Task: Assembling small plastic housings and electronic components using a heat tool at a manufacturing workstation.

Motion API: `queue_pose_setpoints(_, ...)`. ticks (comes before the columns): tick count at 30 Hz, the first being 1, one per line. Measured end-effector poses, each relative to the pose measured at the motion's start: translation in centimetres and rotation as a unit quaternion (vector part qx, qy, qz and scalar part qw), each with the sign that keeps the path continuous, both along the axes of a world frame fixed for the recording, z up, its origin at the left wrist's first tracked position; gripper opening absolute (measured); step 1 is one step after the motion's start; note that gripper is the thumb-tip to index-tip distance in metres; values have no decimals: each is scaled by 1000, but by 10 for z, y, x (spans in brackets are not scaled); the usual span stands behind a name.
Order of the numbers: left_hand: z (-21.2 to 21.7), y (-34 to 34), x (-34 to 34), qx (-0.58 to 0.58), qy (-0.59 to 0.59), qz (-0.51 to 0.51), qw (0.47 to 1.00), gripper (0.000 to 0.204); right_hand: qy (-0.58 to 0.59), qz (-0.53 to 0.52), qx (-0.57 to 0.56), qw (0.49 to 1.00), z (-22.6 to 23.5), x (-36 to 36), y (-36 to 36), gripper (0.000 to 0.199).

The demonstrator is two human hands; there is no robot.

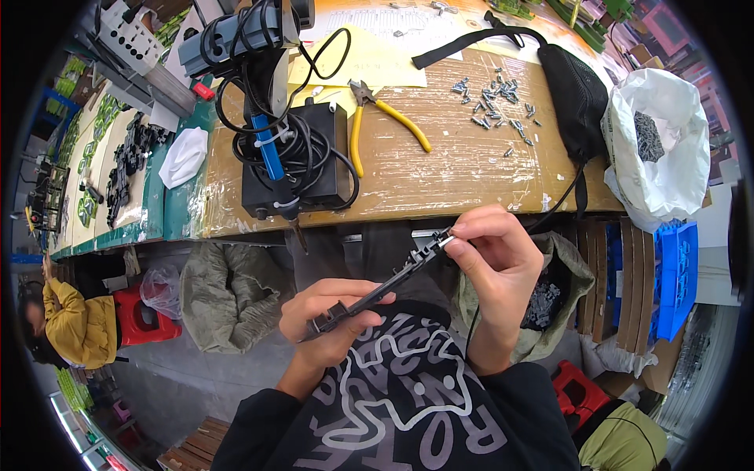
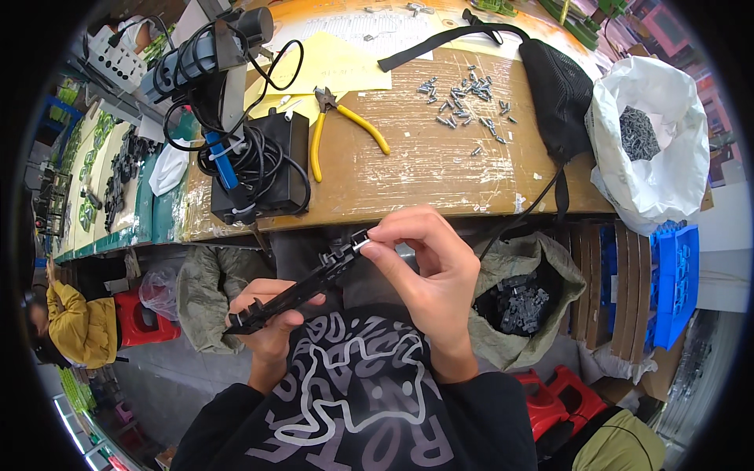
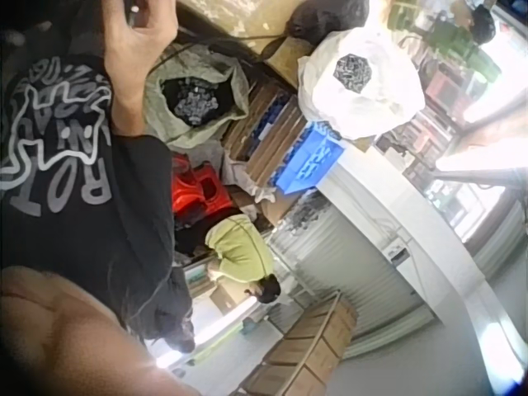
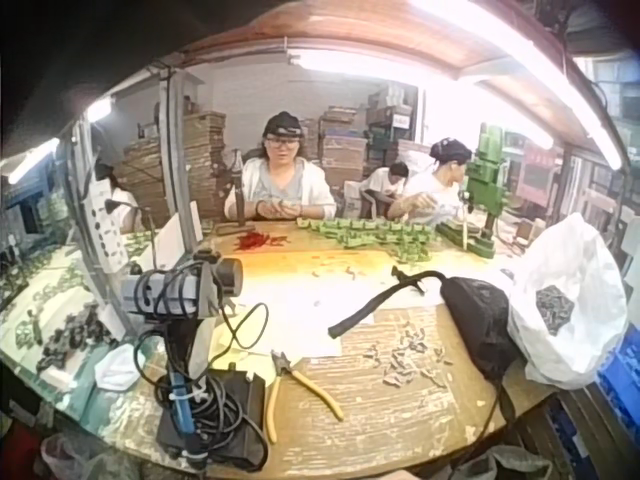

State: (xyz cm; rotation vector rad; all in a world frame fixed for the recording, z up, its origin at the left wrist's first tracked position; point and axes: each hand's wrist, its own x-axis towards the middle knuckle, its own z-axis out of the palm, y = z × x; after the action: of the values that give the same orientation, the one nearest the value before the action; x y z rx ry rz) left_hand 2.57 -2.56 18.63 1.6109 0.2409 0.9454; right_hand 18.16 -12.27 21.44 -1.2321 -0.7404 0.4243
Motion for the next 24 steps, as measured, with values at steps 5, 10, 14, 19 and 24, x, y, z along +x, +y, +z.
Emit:
queue_pose_setpoints(5,-2,4,-1,23,2,3,1000,21,33,-6,14,999,-1,-4,3,19)
queue_pose_setpoints(10,-3,3,-15,-13,-1,-43,999,18,-70,18,-54,996,0,-7,-1,20)
queue_pose_setpoints(14,-5,-3,-27,-119,60,-97,986,13,-43,67,-34,996,-6,-17,-8,13)
queue_pose_setpoints(19,-10,-20,-31,-261,169,-161,937,22,45,93,-1,995,-11,-21,-15,9)
queue_pose_setpoints(24,-39,-26,-31,-382,101,-322,860,32,79,204,-5,976,-13,-24,-17,10)
